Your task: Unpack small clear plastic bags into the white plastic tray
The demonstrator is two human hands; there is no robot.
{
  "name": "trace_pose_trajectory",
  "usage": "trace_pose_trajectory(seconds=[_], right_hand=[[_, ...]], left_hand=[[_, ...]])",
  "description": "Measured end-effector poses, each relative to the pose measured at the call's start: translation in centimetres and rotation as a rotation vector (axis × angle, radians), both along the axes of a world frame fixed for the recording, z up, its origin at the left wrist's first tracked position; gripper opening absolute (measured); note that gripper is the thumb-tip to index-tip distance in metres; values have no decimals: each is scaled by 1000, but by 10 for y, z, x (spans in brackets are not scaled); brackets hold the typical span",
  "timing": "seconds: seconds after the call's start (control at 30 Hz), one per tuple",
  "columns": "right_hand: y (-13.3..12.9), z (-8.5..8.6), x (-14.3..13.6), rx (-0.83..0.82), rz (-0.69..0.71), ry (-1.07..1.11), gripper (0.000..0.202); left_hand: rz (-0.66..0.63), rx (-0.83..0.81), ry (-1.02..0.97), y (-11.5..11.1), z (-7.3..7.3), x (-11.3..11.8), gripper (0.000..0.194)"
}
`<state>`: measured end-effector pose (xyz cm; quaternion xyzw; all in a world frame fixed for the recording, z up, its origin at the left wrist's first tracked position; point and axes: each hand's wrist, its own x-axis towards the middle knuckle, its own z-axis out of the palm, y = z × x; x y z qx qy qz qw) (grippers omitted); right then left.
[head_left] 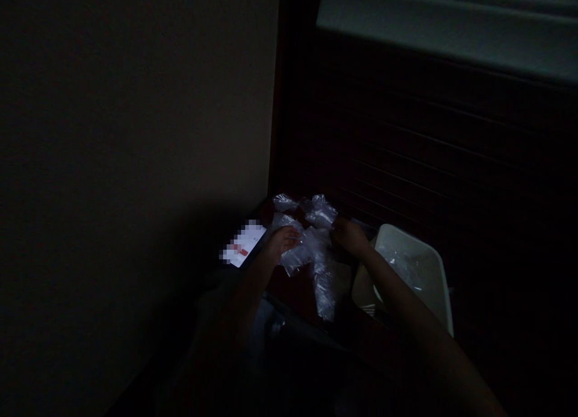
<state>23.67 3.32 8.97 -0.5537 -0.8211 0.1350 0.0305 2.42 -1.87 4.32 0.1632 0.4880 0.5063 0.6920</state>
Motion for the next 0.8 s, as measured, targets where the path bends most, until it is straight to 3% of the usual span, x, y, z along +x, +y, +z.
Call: trace_pose_trajectory(seconds=[0.1,0.27,0.57,0.8], right_hand=[[-5,-11,-2,-99,137,9,23],[-10,-30,-2,-227,223,-72,18],[-7,-34,1,-303,266,-67,16],[-9,-41,-3,-234,299,-18,8]], left_hand=[[-13,-6,16,1,-3,1,12],[-33,-14,32,-2,-5,3,11],[-24,-13,45,0,-8,5,13],[-43,-14,54,1,-9,6,13]])
